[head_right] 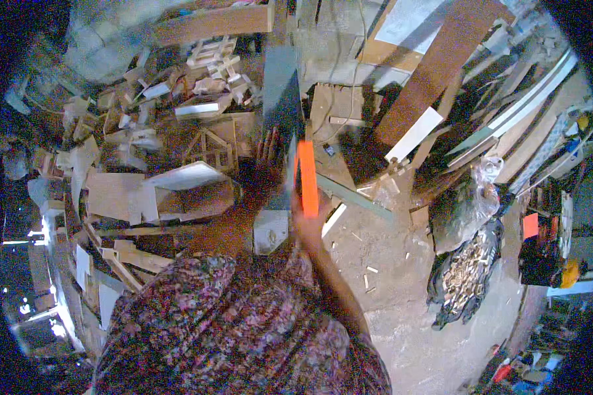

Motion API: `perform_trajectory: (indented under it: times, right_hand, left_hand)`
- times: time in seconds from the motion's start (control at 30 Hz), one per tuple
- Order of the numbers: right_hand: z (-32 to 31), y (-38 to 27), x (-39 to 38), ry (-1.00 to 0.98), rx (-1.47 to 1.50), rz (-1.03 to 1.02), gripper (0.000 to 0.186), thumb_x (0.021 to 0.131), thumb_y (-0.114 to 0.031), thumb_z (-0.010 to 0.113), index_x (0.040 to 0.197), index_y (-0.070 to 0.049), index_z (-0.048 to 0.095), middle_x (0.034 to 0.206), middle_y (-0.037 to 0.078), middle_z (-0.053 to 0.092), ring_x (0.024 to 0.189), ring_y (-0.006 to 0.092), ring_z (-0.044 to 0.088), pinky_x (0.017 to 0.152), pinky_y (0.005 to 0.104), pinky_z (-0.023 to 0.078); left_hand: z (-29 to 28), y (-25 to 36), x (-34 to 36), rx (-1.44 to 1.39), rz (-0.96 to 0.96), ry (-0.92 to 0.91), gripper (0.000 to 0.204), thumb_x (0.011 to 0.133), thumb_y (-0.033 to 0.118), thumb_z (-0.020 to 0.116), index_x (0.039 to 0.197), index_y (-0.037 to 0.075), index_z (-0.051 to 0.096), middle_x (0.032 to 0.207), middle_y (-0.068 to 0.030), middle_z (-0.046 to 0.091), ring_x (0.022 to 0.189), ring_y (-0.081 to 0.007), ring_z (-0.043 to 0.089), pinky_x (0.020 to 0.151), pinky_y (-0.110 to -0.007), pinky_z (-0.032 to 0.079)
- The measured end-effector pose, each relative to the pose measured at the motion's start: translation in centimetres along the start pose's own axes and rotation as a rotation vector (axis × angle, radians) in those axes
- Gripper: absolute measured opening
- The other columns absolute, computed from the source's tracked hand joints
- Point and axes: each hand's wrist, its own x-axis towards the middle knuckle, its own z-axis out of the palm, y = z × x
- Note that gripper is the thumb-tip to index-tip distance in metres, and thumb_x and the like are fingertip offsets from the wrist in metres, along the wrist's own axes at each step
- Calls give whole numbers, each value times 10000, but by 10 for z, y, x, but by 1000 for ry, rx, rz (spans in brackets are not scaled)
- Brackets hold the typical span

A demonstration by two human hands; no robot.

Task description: The person cuts a board using a hand saw while holding it in place by hand.

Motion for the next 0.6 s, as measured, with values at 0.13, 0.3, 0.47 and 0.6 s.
perform_trajectory:
  times: [0.13,0.3,0.47,0.6]
  right_hand:
    - [35,21,45,-106,177,91,146,767,-110,628,712,-19,529,594,-14,503,513,88,462,475,252,386]
    - [12,10,6,-161,125,169,124,729,-86,656,713,-14,556,600,26,564,549,124,525,534,282,433]
    - [-43,-20,-48,-265,28,211,146,771,-116,627,741,-8,535,610,-18,502,551,74,458,481,257,351]
    - [-40,-12,-49,-234,-142,-60,145,755,-118,639,736,-11,544,608,10,514,553,106,479,507,274,371]
  left_hand:
    - [-7,11,3,31,-85,36,499,804,90,409,1265,-80,320,1343,-278,277,1240,-419,294,1019,-513,228]
    - [-15,17,6,30,-196,-203,504,798,115,418,1254,-78,322,1349,-268,272,1246,-411,287,1016,-512,236]
    - [-9,11,3,162,-33,-36,510,787,103,425,1253,-76,323,1349,-262,278,1252,-399,283,1020,-508,234]
    - [-7,13,-1,135,-58,-24,507,788,93,422,1256,-78,325,1353,-258,275,1257,-394,280,1017,-505,240]
